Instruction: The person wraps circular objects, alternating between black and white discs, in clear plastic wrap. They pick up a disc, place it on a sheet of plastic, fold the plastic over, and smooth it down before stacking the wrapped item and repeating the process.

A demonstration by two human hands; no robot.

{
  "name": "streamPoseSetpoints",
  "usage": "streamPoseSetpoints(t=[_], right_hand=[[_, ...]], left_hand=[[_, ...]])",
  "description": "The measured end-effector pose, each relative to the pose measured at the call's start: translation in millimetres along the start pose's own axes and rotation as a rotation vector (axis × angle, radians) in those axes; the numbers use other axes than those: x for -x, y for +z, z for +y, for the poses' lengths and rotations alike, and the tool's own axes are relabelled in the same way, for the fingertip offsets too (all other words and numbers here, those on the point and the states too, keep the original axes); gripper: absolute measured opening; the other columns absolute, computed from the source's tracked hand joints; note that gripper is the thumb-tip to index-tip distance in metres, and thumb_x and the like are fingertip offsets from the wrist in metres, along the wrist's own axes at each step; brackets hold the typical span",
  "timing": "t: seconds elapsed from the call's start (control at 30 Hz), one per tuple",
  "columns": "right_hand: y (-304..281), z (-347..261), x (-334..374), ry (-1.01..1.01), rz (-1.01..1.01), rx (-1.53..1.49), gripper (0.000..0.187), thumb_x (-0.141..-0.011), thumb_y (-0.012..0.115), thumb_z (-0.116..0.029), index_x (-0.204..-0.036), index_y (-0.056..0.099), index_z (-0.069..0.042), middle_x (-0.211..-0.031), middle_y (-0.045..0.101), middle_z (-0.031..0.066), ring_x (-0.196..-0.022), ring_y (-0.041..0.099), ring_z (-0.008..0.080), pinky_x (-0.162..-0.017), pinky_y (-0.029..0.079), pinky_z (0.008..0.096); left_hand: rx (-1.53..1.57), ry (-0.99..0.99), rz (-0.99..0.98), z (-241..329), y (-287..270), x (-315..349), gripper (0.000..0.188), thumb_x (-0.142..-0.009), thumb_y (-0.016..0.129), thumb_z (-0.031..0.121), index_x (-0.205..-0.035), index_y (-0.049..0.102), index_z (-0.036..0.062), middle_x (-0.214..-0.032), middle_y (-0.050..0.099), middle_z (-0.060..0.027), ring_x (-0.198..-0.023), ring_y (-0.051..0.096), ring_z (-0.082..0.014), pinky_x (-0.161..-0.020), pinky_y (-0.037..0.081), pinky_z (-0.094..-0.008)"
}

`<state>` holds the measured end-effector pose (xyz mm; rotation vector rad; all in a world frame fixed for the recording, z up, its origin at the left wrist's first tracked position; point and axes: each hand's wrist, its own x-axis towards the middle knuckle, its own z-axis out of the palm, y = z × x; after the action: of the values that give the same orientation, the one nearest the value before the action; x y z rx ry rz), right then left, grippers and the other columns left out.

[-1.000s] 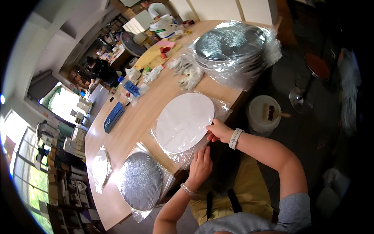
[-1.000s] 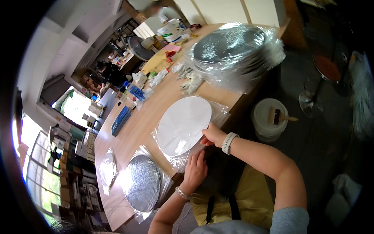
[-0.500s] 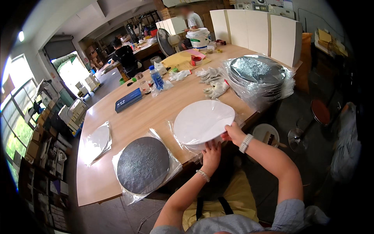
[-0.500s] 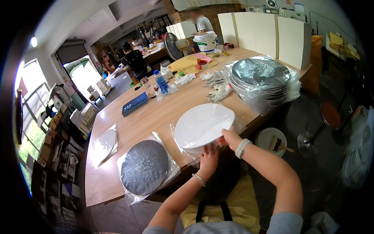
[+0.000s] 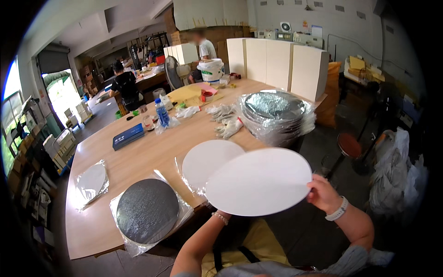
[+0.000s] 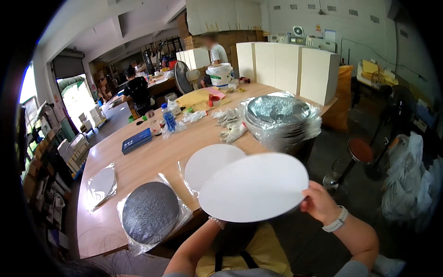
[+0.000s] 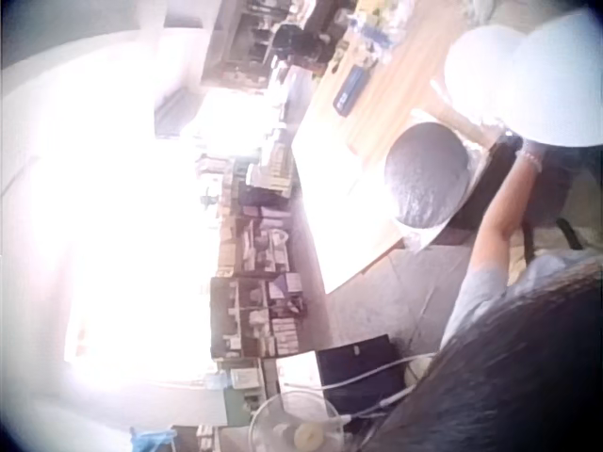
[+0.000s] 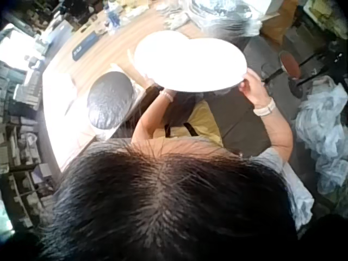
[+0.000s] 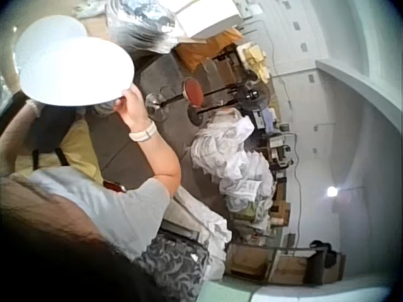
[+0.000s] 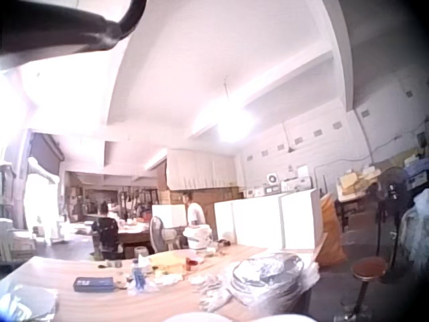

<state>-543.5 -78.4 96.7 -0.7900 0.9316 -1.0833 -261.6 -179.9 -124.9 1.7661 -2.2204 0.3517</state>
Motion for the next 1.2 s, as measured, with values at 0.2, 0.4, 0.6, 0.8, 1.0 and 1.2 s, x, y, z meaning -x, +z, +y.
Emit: streamPoseSetpoints(t=[0.2, 0.4, 0.6, 0.8, 1.0, 1.2], right_hand=[[-42.9, -61.3, -69.9, -0.514, 0.058, -0.031, 0.012, -0.087, 0.045, -0.005, -0.096, 0.053, -0.005, -0.072, 0.055, 0.001, -0.054, 0.051, 0.0087, -0.047, 0.045, 0.0242], [-72.6, -63.2, -266.6, -0.524, 0.335, -0.069, 0.01, -0.085, 0.046, -0.004, -0.094, 0.05, -0.001, -0.075, 0.056, 0.0084, -0.063, 0.059, 0.0192, -0.054, 0.053, 0.0311], [-140.4, -46.8, -319.6, -0.496, 0.192, -0.094, 0.019, -0.089, 0.048, -0.019, -0.098, 0.053, -0.003, -0.081, 0.062, 0.0086, -0.068, 0.062, 0.0189, -0.061, 0.055, 0.0307], [-42.6, 34.6, -220.1, -0.473, 0.217, -0.066, 0.024, -0.091, 0.054, -0.034, -0.106, 0.054, -0.015, -0.078, 0.055, -0.0046, -0.062, 0.048, 0.0041, -0.049, 0.038, 0.0181], [145.2, 145.9, -157.1, -0.248, -0.709, 0.657, 0.017, -0.089, 0.054, -0.012, -0.101, 0.057, 0.0, -0.08, 0.064, 0.0076, -0.065, 0.06, 0.0102, -0.06, 0.049, 0.0236], [283.7, 248.9, -195.8, -0.939, -1.098, 1.023, 0.029, -0.079, 0.062, -0.01, -0.108, 0.063, -0.005, -0.111, 0.06, 0.011, -0.101, 0.055, 0.0293, -0.088, 0.045, 0.0353]], left_hand=[[-0.04, 0.03, -0.034, 19.5, -16.1, 20.6, 0.053, -0.085, 0.047, 0.017, -0.137, 0.039, 0.0144, -0.147, 0.025, -0.0155, -0.134, 0.022, -0.0411, -0.095, 0.026, -0.0673], [0.016, 0.01, 0.047, 25.0, -17.2, 35.7, 0.057, -0.083, 0.049, 0.014, -0.138, 0.035, 0.0119, -0.147, 0.025, -0.0136, -0.135, 0.021, -0.0374, -0.095, 0.028, -0.0653], [0.145, 0.046, -0.023, 23.6, -33.4, 56.3, 0.061, -0.079, 0.051, 0.009, -0.138, 0.034, 0.0063, -0.147, 0.024, -0.015, -0.137, 0.019, -0.0352, -0.1, 0.028, -0.0592], [0.65, 0.116, 0.143, -25.9, -101.3, 125.4, 0.041, -0.076, 0.059, 0.005, -0.117, 0.054, 0.0045, -0.126, 0.05, -0.0153, -0.115, 0.049, -0.0307, -0.094, 0.042, -0.0408], [0.094, -0.556, 0.105, -161.2, -153.8, 191.9, 0.022, -0.078, 0.063, 0.01, -0.099, 0.059, 0.0034, -0.103, 0.055, -0.0132, -0.095, 0.054, -0.0315, -0.082, 0.045, -0.0391], [0.089, -0.583, -0.123, -171.1, -144.3, 195.2, 0.017, -0.082, 0.061, 0.018, -0.089, 0.054, 0.004, -0.093, 0.054, -0.0136, -0.089, 0.054, -0.0321, -0.075, 0.046, -0.0408]])
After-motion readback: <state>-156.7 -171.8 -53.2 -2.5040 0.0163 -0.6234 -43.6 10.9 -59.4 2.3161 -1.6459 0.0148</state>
